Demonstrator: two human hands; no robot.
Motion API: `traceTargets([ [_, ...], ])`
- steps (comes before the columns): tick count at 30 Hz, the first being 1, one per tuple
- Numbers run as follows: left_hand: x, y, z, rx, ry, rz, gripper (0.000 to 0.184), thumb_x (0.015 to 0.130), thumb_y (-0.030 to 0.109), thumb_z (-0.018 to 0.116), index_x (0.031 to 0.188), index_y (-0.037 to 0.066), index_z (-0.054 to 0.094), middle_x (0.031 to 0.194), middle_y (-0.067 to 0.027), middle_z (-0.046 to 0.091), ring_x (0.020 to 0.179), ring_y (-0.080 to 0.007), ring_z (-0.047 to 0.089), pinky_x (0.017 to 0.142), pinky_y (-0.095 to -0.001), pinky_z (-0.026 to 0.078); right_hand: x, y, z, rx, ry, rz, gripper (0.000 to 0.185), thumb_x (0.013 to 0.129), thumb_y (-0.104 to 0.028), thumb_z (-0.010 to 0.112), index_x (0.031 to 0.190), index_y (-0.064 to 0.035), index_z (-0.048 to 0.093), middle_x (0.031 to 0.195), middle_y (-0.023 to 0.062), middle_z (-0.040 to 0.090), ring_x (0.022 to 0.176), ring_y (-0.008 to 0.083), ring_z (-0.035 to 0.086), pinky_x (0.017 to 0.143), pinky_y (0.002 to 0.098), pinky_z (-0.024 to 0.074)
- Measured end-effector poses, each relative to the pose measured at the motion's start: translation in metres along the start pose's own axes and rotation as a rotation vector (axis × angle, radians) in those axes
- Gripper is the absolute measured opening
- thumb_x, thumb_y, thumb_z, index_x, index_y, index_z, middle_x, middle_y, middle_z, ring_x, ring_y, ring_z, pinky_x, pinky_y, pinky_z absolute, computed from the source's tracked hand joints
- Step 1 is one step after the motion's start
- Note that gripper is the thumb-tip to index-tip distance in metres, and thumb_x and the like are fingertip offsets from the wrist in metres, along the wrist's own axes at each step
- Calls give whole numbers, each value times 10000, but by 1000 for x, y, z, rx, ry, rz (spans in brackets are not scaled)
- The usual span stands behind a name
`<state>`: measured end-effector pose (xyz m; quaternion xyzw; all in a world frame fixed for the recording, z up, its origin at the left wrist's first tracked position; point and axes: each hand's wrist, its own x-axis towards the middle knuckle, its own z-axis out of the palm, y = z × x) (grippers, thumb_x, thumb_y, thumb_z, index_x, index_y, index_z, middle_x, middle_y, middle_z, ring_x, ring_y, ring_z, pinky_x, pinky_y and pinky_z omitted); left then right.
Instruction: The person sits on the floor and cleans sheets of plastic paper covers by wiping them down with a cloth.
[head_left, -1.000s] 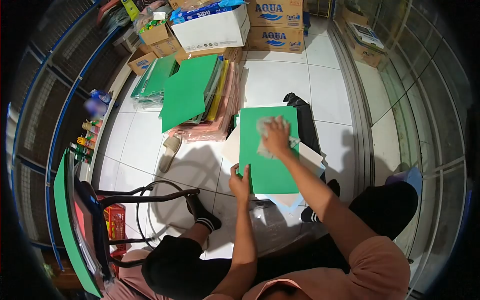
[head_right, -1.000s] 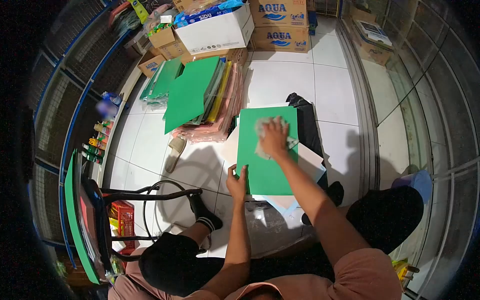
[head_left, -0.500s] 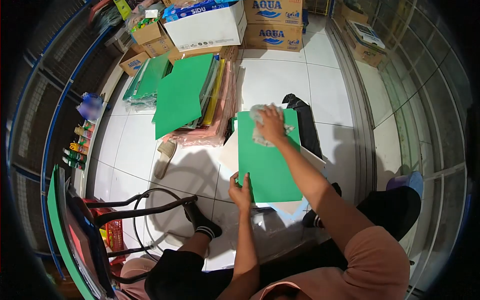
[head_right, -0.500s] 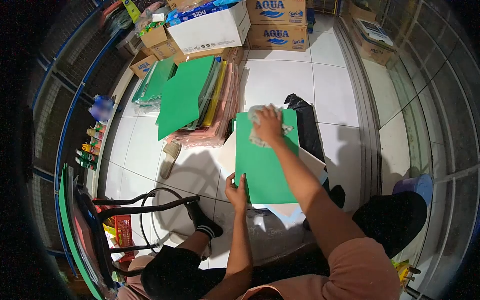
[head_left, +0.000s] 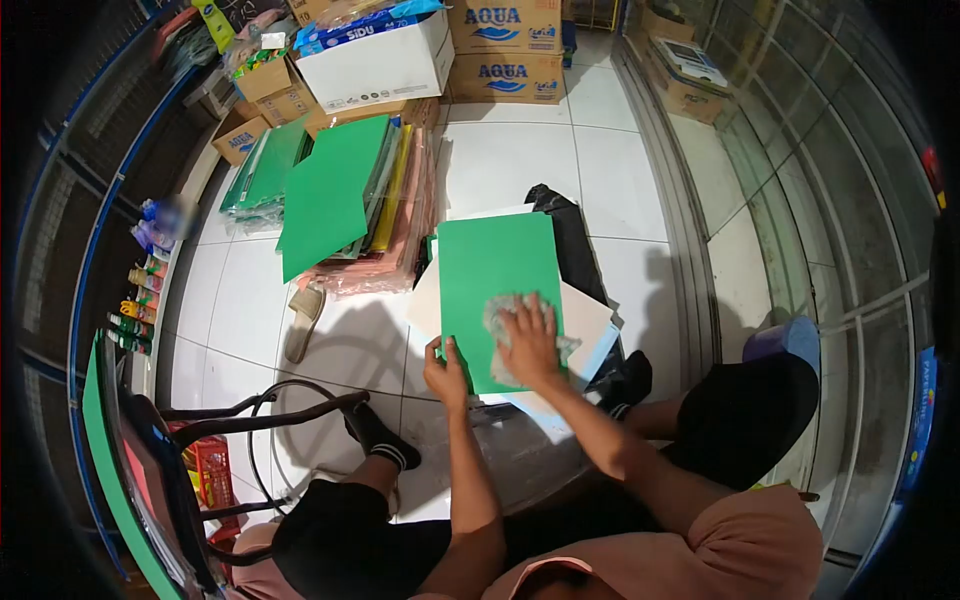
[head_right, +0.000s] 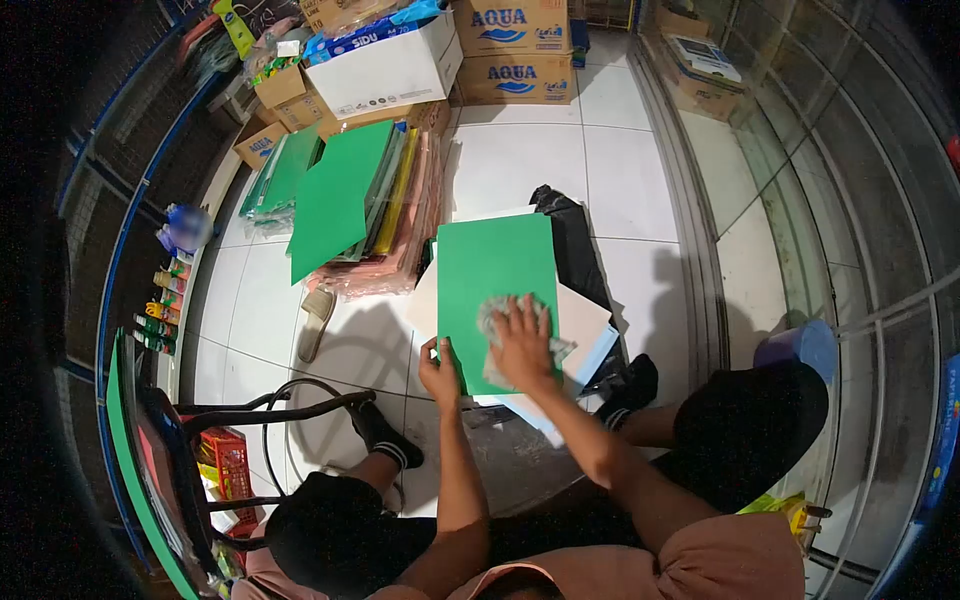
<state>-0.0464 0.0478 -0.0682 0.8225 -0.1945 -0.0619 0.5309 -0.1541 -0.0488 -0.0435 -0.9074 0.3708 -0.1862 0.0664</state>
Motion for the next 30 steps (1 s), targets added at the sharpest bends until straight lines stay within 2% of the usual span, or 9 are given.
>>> traceTargets([
  [8,2,0,-3,-10,-4,66,265,855,284,516,923,39,589,568,-73,525,466,-149,403,450,-298,355,-22,-19,8,160,3,-106,441,731,-310,578,1122,-120,506,1293,126,392,1257,366,247,993,557,171],
  [13,6,0,-13,-75,-126,-79,266,849,256,532,966,22,574,694,-88,569,551,-128,454,530,-264,399,21,24,12,104,19,-17,399,746,-304,566,1104,-137,513,1272,116,409,1252,356,257,967,589,187],
  [17,20,-27,-12,-166,-200,133,441,877,425,438,1020,25,559,699,-105,571,547,-141,458,562,-282,403,67,52,28,36,35,67,401,768,-321,543,1125,-142,506,1271,107,412,1244,350,272,953,603,198],
  [18,22,-25,-16,-162,-196,127,441,877,425,438,1020,25,559,699,-105,571,547,-141,458,562,-282,403,79,53,31,-2,21,81,398,770,-323,540,1123,-143,510,1275,106,410,1241,350,276,956,597,201],
  [21,24,4,-42,-242,-465,-309,612,860,562,316,1057,30,543,730,-114,578,570,-166,479,591,-292,408,101,35,41,-13,-16,56,398,773,-331,533,1125,-147,514,1280,103,407,1239,346,283,964,585,204],
  [23,26,6,-50,-258,-559,-462,670,854,608,276,1069,31,538,741,-117,580,577,-174,486,601,-295,409,100,11,40,50,-66,-39,404,777,-341,525,1133,-152,514,1285,96,406,1242,339,284,973,571,203],
  [25,28,5,-52,-406,-572,-518,709,851,622,236,1065,13,529,757,-120,585,603,-199,504,621,-312,414,82,-16,42,163,-61,-187,411,786,-356,511,1144,-155,512,1294,91,400,1252,328,276,983,556,194],
  [28,32,-4,-45,-565,-598,-577,748,848,636,197,1060,-4,520,772,-122,591,628,-224,523,641,-330,419,31,-50,28,256,-68,-252,417,783,-327,523,1144,-120,499,1315,124,367,1265,336,245,986,568,167],
  [30,41,-32,-28,-497,-439,-456,702,837,624,279,1040,-4,519,763,-131,591,628,-242,532,624,-342,423,-1,-59,17,268,-67,-248,416,789,-323,520,1149,-115,494,1322,128,359,1272,336,234,992,567,152],
])
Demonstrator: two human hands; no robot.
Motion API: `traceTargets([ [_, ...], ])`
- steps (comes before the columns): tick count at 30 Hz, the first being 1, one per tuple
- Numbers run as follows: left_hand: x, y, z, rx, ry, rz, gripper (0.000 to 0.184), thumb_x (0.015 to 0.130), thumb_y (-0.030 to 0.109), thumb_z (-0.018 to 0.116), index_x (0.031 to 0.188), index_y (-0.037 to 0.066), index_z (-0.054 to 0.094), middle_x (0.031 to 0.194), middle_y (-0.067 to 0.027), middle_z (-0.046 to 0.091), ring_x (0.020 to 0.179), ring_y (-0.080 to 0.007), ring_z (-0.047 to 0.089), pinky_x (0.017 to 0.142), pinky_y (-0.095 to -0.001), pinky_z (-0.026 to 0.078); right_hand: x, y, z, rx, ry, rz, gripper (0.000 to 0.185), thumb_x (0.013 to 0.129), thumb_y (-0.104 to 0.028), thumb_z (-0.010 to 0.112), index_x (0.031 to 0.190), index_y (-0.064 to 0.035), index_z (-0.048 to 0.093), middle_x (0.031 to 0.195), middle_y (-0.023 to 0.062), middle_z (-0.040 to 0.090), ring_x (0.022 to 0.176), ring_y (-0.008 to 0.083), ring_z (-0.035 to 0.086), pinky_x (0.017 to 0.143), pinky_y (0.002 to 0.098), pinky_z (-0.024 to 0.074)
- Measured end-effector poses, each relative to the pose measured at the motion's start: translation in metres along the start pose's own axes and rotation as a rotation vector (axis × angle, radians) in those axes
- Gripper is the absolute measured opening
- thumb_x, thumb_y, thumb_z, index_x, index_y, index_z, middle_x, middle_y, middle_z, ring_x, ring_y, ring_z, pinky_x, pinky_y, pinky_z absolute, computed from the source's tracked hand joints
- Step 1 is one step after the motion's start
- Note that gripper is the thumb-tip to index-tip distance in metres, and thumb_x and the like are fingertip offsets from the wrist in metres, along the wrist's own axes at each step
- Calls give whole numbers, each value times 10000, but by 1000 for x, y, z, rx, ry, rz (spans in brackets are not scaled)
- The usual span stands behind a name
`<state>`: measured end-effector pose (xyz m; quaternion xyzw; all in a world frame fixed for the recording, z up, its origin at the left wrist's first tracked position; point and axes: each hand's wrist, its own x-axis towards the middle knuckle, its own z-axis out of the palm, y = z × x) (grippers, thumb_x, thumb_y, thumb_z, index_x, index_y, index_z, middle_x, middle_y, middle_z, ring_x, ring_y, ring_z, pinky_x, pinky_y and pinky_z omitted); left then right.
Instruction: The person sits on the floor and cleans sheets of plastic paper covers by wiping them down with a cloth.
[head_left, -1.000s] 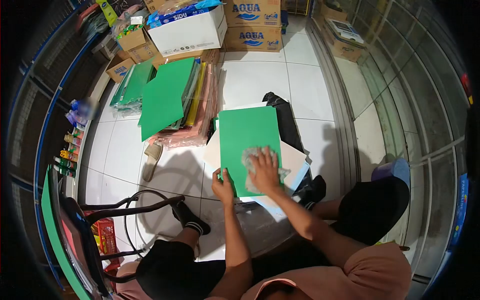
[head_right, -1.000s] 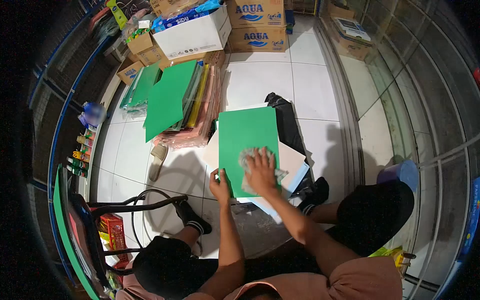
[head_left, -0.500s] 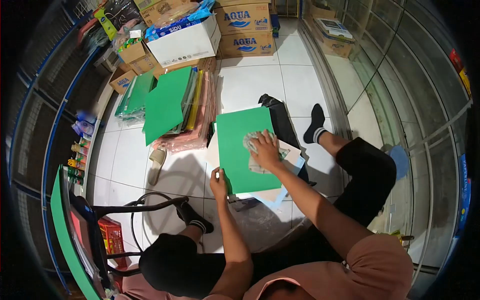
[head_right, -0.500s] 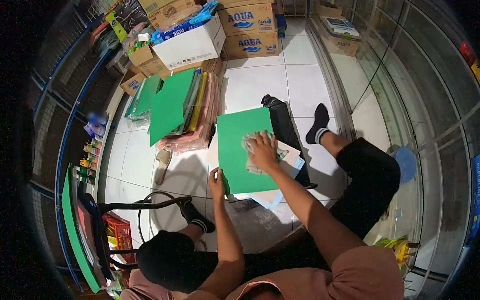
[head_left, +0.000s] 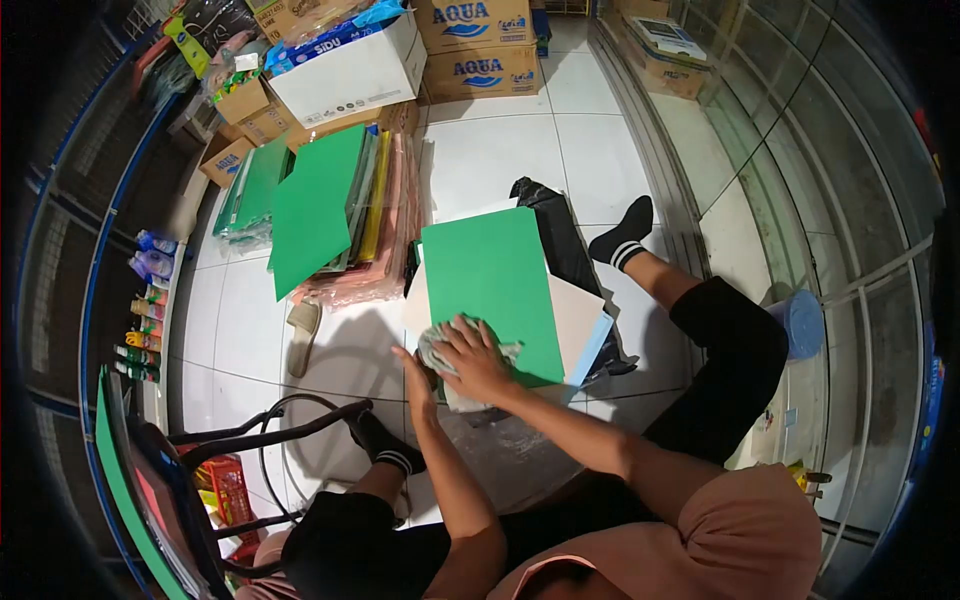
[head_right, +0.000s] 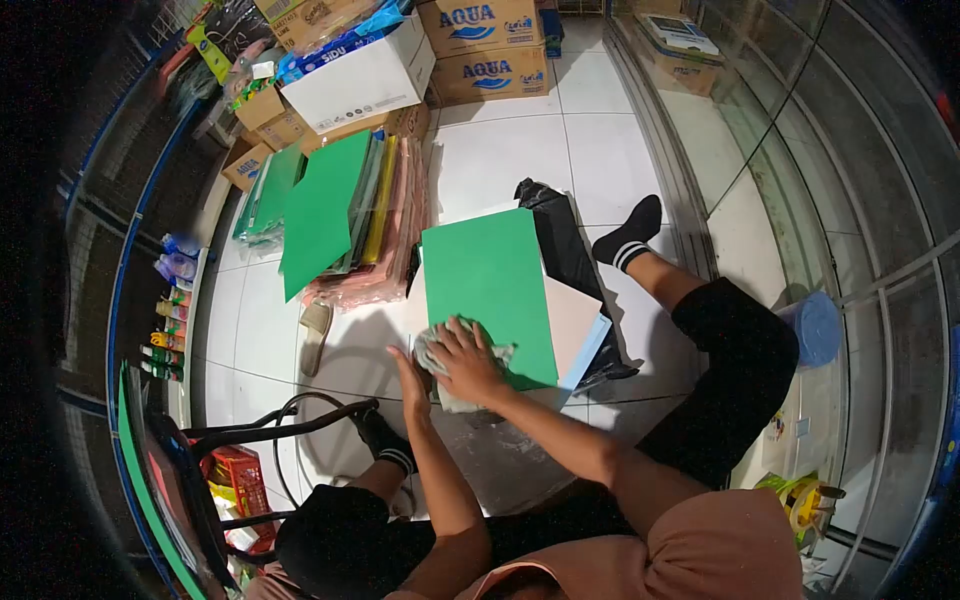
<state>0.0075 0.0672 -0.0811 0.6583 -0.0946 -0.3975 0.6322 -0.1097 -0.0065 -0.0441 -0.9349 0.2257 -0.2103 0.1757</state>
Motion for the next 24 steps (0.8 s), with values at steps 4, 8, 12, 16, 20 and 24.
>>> traceTargets([
  [4,-2,-10,14,258,200,145,629,821,591,397,988,-3,523,738,-138,582,624,-252,537,601,-347,426,-43,10,-26,4,-85,22,459,784,-320,538,1195,-128,472,1332,97,358,1302,309,179,1019,534,119],
  [8,-30,22,46,867,320,209,536,802,526,509,894,-1,536,692,-131,552,609,-229,523,588,-327,423,-32,60,-45,-71,-32,102,451,774,-309,546,1186,-139,479,1319,100,371,1298,315,187,1005,559,129],
  [12,-36,25,59,851,438,257,387,781,372,609,813,-1,510,687,-147,544,588,-232,510,570,-339,422,18,111,-37,-169,141,221,413,745,-287,564,1116,-114,506,1299,140,377,1262,348,245,972,601,165],
  [16,-32,16,62,852,525,320,376,800,372,583,812,3,517,654,-134,530,545,-225,475,532,-342,404,46,95,-16,-188,112,192,408,741,-284,564,1099,-97,512,1279,158,387,1249,365,252,959,611,173],
  [20,-33,14,65,819,564,348,374,809,391,562,799,19,523,612,-128,524,507,-240,463,503,-365,387,39,60,1,-123,31,-65,405,746,-286,558,1100,-95,514,1278,167,385,1247,372,252,961,612,165],
  [24,-34,9,64,768,581,338,376,812,404,551,783,30,527,569,-110,502,478,-232,437,477,-367,364,56,65,-4,-14,-49,-66,416,752,-303,550,1127,-129,511,1291,123,388,1254,348,257,976,604,150],
])
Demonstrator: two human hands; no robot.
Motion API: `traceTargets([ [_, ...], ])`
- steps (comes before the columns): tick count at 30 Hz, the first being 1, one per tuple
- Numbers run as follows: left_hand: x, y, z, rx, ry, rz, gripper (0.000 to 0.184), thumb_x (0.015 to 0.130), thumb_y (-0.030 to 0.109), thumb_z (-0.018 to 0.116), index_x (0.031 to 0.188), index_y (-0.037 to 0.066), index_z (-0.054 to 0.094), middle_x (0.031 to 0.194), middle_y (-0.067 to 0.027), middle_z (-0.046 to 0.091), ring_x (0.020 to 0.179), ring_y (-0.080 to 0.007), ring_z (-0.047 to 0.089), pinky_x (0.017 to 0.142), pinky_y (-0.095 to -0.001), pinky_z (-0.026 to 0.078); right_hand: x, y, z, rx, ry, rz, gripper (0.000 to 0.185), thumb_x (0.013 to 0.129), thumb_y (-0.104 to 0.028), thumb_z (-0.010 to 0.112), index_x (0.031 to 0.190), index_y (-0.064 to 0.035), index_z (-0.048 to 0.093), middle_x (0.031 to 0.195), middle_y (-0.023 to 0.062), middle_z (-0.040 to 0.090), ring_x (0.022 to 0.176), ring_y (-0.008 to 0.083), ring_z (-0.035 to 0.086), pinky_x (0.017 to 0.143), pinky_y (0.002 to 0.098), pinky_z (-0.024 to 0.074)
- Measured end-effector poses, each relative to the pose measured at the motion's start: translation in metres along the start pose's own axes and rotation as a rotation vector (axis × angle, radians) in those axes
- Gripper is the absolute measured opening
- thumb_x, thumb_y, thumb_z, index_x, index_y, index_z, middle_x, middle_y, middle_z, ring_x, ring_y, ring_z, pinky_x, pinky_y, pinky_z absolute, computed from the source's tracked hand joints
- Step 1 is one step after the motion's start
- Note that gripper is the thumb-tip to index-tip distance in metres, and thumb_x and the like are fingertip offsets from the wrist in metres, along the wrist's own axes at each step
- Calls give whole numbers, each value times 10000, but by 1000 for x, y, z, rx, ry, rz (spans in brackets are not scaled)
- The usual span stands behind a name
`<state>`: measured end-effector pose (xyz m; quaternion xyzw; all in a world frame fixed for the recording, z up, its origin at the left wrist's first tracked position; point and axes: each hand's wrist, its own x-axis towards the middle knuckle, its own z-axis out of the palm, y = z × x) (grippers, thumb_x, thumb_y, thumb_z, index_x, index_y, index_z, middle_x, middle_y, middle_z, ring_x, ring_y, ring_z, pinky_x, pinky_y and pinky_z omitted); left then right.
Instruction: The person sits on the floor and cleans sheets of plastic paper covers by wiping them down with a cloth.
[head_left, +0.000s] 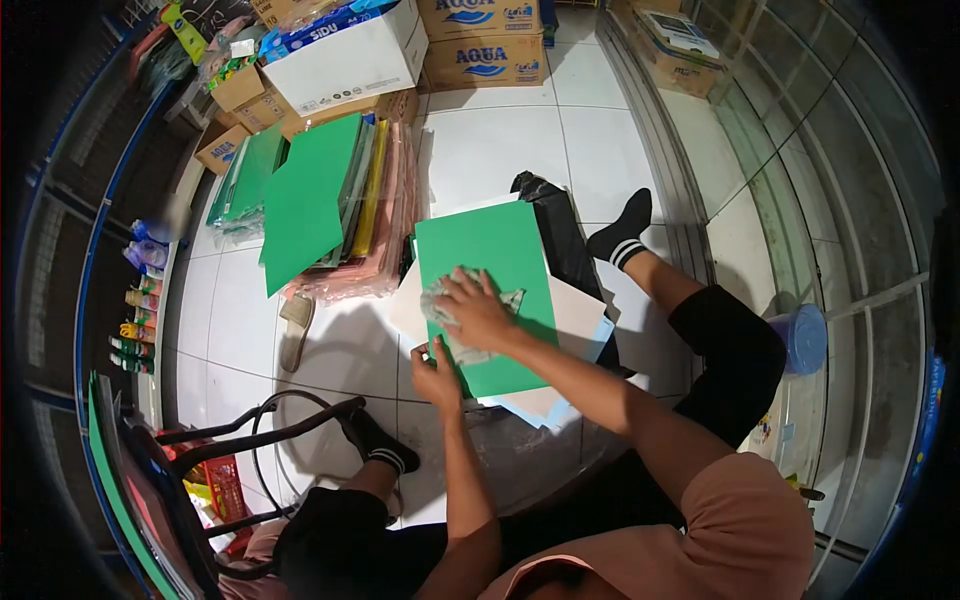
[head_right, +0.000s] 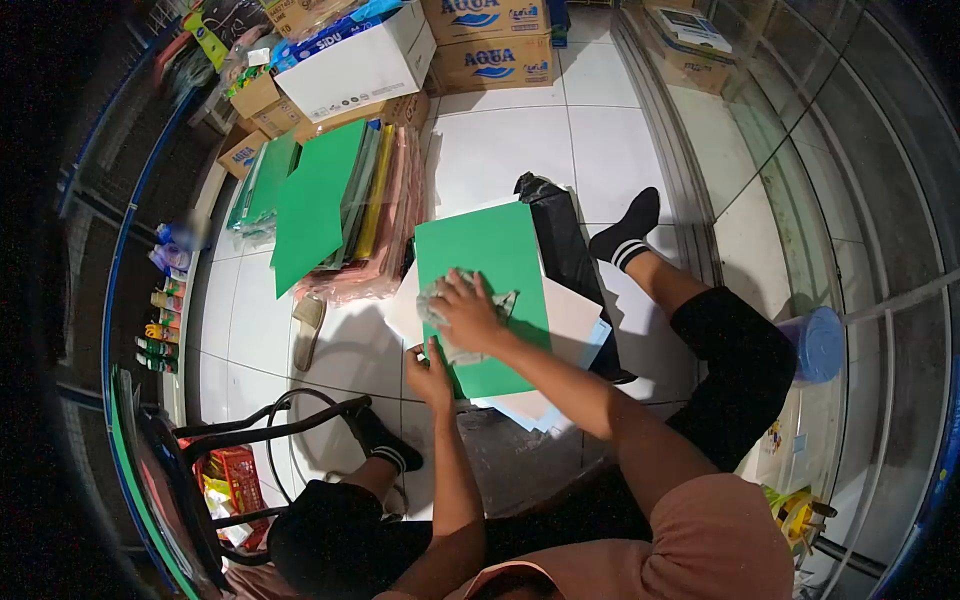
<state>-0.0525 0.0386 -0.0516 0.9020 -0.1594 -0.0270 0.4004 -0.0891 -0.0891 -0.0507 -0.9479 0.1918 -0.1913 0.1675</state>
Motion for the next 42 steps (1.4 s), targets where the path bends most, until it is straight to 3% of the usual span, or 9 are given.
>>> traceTargets([
  [3,3,-5,2,-71,-14,-35,372,815,385,558,772,17,530,530,-62,442,463,-158,362,445,-310,329,18,39,-5,-31,33,50,413,749,-325,549,1125,-158,515,1287,95,401,1252,336,267,979,599,153],
  [6,3,-1,3,-83,15,-29,368,814,382,560,774,18,532,527,-54,431,464,-153,357,444,-305,326,30,91,-14,-185,176,164,421,772,-355,527,1151,-172,500,1280,80,410,1223,320,309,960,577,196],
  [10,-2,2,1,-87,28,-47,362,812,379,563,779,19,535,526,-46,420,467,-148,351,444,-298,323,51,101,-19,-348,204,444,385,779,-349,512,1110,-151,524,1273,95,415,1234,321,289,973,537,187],
  [16,1,2,3,-93,18,-43,355,810,375,566,782,21,538,531,-46,418,471,-144,347,446,-293,321,71,33,28,-259,136,146,403,770,-347,521,1122,-151,520,1272,91,416,1240,324,285,969,540,206],
  [18,1,-1,4,-104,31,-24,352,810,373,566,782,23,538,531,-45,416,471,-142,345,446,-292,319,72,13,35,-61,35,-14,423,740,-314,560,1119,-131,520,1281,105,409,1251,321,276,970,583,180],
  [23,1,0,1,-131,12,-35,348,810,373,567,781,28,540,524,-40,413,465,-138,342,441,-292,317,79,47,17,-48,71,-21,389,750,-336,549,1103,-172,545,1244,77,454,1236,300,305,968,559,199],
  [29,0,1,0,-174,18,-57,330,809,359,572,778,32,540,518,-36,411,459,-134,338,438,-290,316,52,130,-27,-232,162,359,431,808,-362,494,1176,-140,484,1295,94,395,1264,317,256,979,567,191],
  [35,-3,4,0,-172,13,-78,305,808,337,579,775,36,540,514,-33,410,455,-133,338,437,-288,315,-14,74,-29,-340,173,225,449,784,-349,512,1159,-105,479,1293,155,377,1246,366,260,968,593,178],
  [42,0,-3,3,-176,20,-26,314,806,356,570,802,43,550,495,-60,429,440,-171,361,444,-324,328,-56,-22,-15,-109,21,11,468,760,-309,541,1180,-115,474,1316,160,355,1272,353,225,999,555,156],
])
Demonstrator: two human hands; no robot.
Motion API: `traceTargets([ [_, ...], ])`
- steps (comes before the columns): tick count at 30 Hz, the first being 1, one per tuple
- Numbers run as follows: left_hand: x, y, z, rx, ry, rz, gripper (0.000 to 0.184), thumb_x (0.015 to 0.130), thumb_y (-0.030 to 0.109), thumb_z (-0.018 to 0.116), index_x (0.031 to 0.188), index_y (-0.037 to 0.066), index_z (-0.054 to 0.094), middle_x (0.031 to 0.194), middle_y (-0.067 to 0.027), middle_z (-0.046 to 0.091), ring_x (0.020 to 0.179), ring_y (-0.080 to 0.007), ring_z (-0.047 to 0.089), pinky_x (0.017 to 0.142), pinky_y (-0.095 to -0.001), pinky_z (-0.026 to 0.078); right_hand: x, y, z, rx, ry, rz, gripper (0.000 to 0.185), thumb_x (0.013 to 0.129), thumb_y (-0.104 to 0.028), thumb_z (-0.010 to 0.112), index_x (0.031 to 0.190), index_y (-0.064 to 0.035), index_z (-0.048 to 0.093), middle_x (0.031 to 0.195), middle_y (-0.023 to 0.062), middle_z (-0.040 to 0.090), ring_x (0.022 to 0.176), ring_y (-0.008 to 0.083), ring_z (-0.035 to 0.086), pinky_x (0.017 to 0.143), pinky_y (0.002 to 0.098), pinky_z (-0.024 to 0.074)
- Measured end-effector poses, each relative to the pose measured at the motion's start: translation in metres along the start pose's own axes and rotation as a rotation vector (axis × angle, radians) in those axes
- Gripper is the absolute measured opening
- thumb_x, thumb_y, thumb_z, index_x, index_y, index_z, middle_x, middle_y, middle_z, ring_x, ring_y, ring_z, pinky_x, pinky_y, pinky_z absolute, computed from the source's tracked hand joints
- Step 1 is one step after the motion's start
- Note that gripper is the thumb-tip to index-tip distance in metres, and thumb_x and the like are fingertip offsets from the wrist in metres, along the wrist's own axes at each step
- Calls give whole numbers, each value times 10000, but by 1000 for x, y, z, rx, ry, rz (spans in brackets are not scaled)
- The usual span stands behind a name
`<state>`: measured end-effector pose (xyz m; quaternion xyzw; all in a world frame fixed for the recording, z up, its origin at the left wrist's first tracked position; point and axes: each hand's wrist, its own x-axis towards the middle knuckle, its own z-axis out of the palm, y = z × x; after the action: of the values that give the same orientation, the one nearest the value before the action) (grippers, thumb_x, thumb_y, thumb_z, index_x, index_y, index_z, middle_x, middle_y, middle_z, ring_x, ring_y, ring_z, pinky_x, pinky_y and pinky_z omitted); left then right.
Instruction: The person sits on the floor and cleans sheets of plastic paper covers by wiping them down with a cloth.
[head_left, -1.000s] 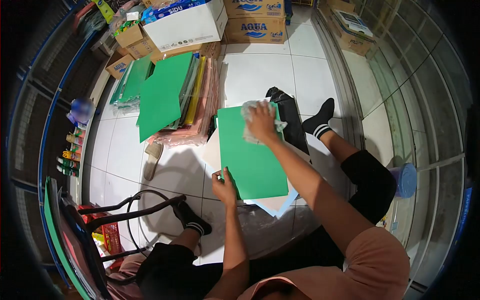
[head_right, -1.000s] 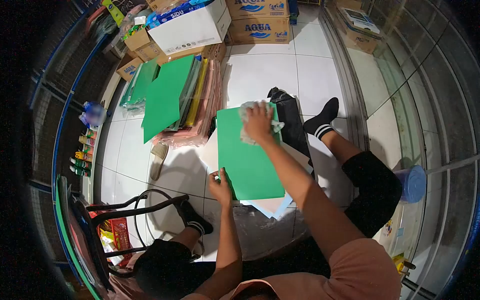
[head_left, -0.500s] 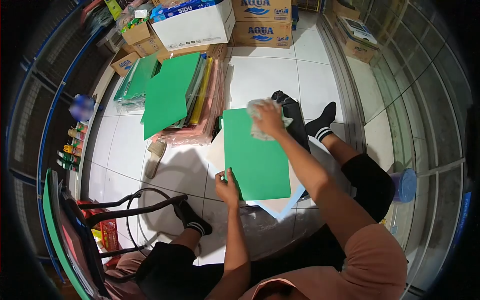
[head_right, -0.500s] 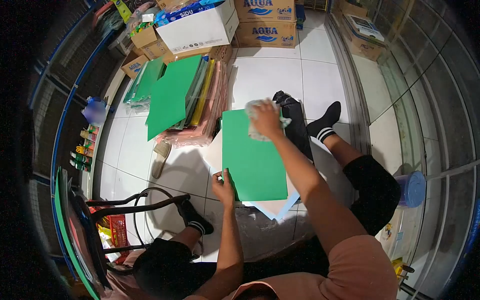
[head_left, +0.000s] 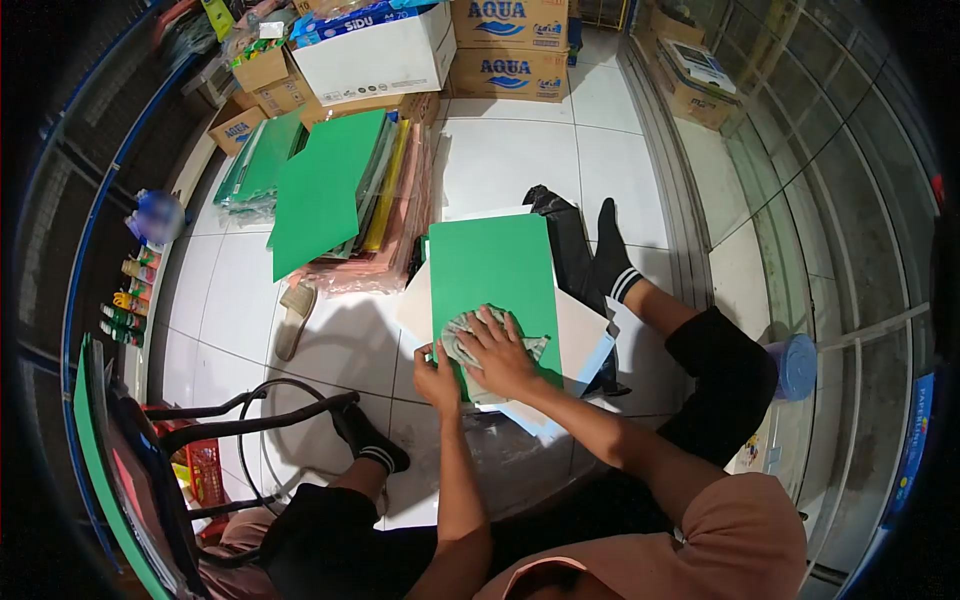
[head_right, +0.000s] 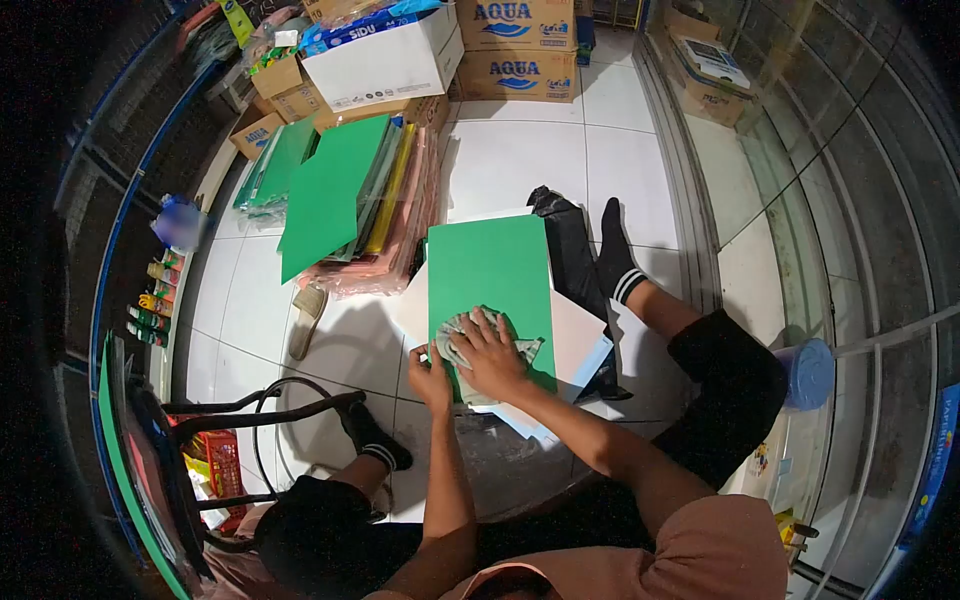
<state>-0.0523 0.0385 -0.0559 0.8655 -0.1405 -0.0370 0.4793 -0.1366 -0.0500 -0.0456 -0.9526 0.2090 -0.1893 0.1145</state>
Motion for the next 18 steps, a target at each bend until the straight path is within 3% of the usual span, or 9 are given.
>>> traceTargets([
  [2,2,-4,-2,-2,3,16,321,805,365,566,811,44,553,490,-69,436,435,-183,369,447,-337,333,6,1,3,49,-1,-46,455,765,-310,534,1176,-120,485,1313,154,363,1275,346,224,1001,554,153],
  [6,0,1,-1,-5,-2,-18,281,811,315,576,778,38,545,515,-30,411,460,-128,336,433,-278,309,47,44,11,20,9,-58,432,766,-316,535,1155,-133,506,1302,135,384,1266,340,245,994,561,162],
  [9,0,0,-1,-15,0,-15,273,813,305,574,779,36,545,518,-30,413,462,-127,337,434,-277,310,83,86,19,4,74,14,437,762,-327,535,1156,-140,501,1297,126,391,1254,335,267,987,570,170],
  [11,1,-1,1,-30,1,-17,264,815,296,573,780,35,545,522,-30,415,464,-126,337,435,-276,311,95,106,24,-69,98,208,448,760,-334,535,1158,-133,493,1294,134,391,1244,344,278,979,575,182],
  [16,0,-1,0,-46,-9,-37,262,817,285,572,784,27,545,539,-35,435,471,-123,347,442,-275,322,76,74,19,-132,71,182,460,756,-332,536,1162,-122,485,1293,139,389,1245,356,270,976,576,187],
  [18,0,-1,3,-60,2,-24,264,815,291,572,787,30,547,537,-43,445,469,-135,358,447,-286,329,54,44,14,-92,48,68,476,748,-328,543,1167,-112,478,1293,145,386,1247,367,261,978,571,189],
])
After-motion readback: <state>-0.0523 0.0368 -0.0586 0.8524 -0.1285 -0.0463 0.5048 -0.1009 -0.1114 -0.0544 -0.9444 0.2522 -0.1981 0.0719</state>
